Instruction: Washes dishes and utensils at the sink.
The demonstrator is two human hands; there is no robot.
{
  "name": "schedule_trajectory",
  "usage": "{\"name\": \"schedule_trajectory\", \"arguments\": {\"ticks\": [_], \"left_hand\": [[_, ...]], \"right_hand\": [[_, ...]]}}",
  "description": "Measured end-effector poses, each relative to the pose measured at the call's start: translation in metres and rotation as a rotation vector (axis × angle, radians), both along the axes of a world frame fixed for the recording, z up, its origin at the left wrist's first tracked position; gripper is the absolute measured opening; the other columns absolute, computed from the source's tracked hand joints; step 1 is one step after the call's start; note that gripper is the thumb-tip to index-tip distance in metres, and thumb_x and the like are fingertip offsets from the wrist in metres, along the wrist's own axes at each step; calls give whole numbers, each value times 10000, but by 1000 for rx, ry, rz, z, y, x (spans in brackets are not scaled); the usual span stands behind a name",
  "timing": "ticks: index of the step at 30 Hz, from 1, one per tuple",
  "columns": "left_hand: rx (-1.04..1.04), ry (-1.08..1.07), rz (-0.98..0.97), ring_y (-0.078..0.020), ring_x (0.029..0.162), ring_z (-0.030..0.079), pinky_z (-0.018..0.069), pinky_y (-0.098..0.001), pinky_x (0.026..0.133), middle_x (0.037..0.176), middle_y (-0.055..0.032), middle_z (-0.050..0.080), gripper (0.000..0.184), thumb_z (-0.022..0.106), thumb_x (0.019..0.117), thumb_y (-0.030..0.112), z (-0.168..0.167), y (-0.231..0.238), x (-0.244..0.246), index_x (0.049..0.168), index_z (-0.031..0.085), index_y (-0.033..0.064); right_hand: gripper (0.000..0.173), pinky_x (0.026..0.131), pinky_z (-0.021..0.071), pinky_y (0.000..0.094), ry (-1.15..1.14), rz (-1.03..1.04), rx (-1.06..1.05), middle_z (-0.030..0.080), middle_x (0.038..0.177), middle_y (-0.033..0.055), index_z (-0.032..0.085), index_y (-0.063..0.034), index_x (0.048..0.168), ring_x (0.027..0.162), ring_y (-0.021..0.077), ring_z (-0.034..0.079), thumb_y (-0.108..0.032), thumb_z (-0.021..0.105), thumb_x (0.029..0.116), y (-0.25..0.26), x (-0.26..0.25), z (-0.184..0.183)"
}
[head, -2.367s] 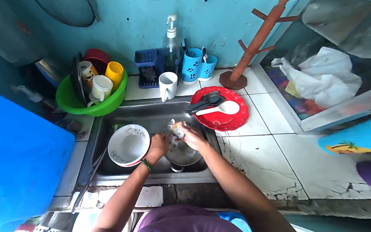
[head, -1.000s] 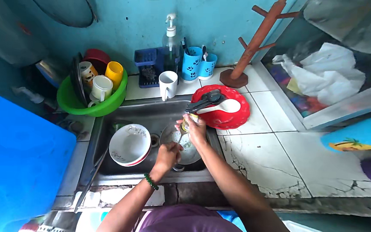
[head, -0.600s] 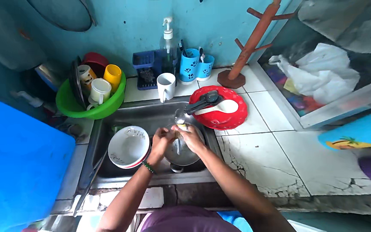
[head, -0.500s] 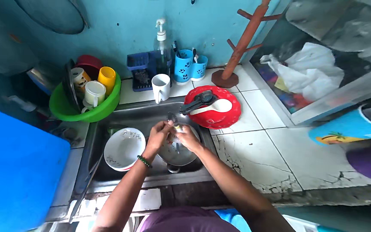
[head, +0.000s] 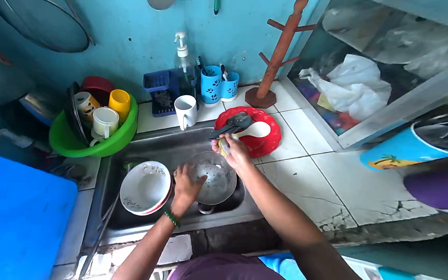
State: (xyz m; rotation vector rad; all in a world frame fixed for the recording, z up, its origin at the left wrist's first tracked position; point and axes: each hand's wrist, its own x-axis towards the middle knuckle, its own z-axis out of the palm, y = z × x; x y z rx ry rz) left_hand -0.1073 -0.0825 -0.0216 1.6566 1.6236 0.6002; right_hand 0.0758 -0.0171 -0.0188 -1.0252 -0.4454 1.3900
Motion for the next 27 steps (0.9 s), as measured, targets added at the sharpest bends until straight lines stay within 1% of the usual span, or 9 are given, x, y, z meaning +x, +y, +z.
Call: {"name": "schedule_trajectory", "arguments": {"ticks": [4,8,10,11,13,15,18,22,27], "left_hand": [[-54,102,-17,-510,1489,266,311,-564,1192,1636,-334,197,843,786,887,326,-15,-32,-6,1543,385,-20],[-92,37,-2,-443,1483,338,344,-498,1196,1628,-347,200,1069,783,893,298,-29,-41,-11,1605,77,-75],[-186,20,-7,-393,1433,439,373,-458,1180,1592,-342,294,1093,762,920,225,-29,-38,-11,1602,-43,-60],[-227,11,-6,-379,1399,486,388,-451,1167,1563,-339,351,1084,743,929,173,-28,-36,-10,1600,-80,-46],[-316,21,18,-384,1320,558,428,-472,1122,1488,-332,454,1046,699,945,111,-23,-33,-8,1609,-101,-3],[-361,21,49,-395,1296,573,443,-493,1104,1441,-329,499,993,666,952,82,-22,-31,-8,1618,-68,13],[-378,18,77,-397,1296,572,442,-495,1102,1431,-318,516,917,621,973,56,-20,-32,-6,1627,-22,20],[-359,3,107,-404,1262,596,453,-509,1086,1395,-309,553,874,603,981,44,-25,-32,-3,1634,23,37],[-327,-185,129,-414,1263,591,459,-536,1075,1413,-312,542,901,648,976,70,-38,-28,-10,1646,46,81]], "right_hand": [[429,556,577,288,-151,255,-25,678,781,101,522,15,1215,596,166,667,-335,284,1144,-7,1,4],[403,542,499,305,-873,891,-30,604,859,130,487,-24,1365,569,169,560,-331,383,1127,-23,0,1],[507,789,546,491,-1378,1146,-84,622,1193,253,429,-64,1486,903,346,659,-374,498,1091,-23,-5,-2],[539,978,480,604,-1546,1187,-91,550,1373,306,429,-65,1510,1173,452,605,-314,580,1057,-25,-8,-9],[596,1088,372,690,-1728,1180,-75,311,1572,354,430,-108,1554,1364,557,432,-62,615,989,-34,-15,-25],[551,1079,393,677,-1800,1198,-52,299,1584,349,499,-79,1505,1372,558,428,72,519,976,-46,-22,-34],[365,1121,398,598,-1818,1274,-192,445,1492,336,532,117,1376,1387,490,455,38,451,1029,-49,-29,-36],[432,1027,490,591,-1783,824,-110,400,1487,352,455,94,1430,1311,520,507,70,507,1001,-27,-42,-56],[494,1143,418,504,-1256,748,275,499,1438,334,398,119,1451,1347,425,520,3,568,1002,-23,-74,-81]]}}
